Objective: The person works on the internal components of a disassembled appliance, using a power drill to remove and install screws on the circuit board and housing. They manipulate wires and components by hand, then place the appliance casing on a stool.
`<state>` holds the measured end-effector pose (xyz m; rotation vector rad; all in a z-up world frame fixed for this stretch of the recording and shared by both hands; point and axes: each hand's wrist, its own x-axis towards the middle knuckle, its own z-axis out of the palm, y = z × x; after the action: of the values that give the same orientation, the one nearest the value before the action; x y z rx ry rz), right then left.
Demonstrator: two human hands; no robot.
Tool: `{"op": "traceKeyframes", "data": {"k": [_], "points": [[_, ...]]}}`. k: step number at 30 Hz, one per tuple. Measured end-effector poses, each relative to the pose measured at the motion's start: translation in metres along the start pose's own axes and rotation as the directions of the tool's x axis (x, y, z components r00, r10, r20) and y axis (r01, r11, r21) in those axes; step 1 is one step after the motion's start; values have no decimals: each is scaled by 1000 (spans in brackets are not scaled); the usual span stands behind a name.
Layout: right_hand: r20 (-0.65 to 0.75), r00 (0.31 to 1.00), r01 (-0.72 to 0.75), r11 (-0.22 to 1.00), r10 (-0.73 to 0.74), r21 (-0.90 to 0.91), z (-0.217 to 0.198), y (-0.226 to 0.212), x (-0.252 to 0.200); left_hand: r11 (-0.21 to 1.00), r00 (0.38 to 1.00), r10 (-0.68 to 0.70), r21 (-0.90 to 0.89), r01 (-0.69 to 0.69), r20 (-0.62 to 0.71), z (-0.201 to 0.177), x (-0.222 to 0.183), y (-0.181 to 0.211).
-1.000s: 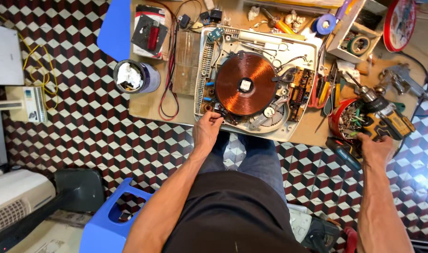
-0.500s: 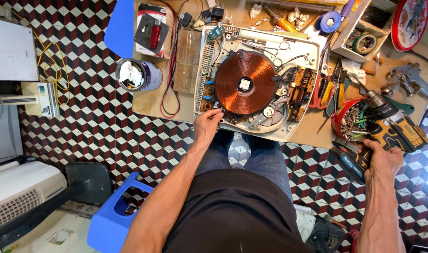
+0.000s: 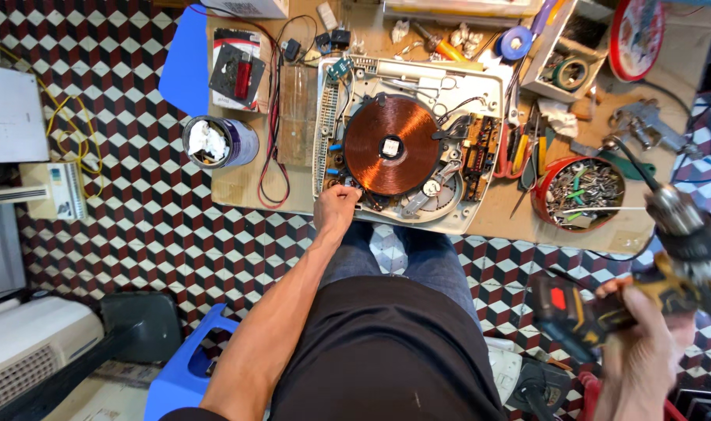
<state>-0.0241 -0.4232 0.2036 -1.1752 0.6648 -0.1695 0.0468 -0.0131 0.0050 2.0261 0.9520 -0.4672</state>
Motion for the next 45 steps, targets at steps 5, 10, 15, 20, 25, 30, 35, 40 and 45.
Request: {"op": "traceKeyframes", "data": {"k": [5, 10, 15, 20, 25, 30, 35, 40, 45], "points": [[298, 949, -175, 962, 108, 208, 58, -11, -24, 929, 927, 368, 64, -364, -67, 1, -15, -10], [119, 966, -129, 830, 228, -542, 97, 16, -43, 918, 919, 391, -44, -393, -45, 0, -16, -12], [305, 911, 72, 624, 276, -778, 138, 62, -69, 890, 894, 440, -89, -447, -84, 5, -13, -18], [514, 841, 380, 490, 170, -784, 169, 101, -87, 896, 898, 432, -71, -438, -85, 8, -8, -21], [387, 887, 292, 343, 254, -893, 181, 112, -92, 908, 910, 409, -72, -414, -72, 7, -8, -20], [783, 608, 792, -29, 133, -610, 182, 117, -85, 897, 900, 430, -85, -434, -68, 3, -8, -18], [536, 828, 488, 260, 162, -833, 176, 131, -82, 914, 918, 397, -82, -397, -21, -1, -10, -14], [563, 791, 576, 20, 238, -817, 167, 138, -78, 931, 933, 361, -59, -359, 17, -4, -11, -10], [643, 745, 648, 35, 174, -761, 161, 141, -79, 934, 935, 354, -58, -353, 20, -5, -11, -9]]}}
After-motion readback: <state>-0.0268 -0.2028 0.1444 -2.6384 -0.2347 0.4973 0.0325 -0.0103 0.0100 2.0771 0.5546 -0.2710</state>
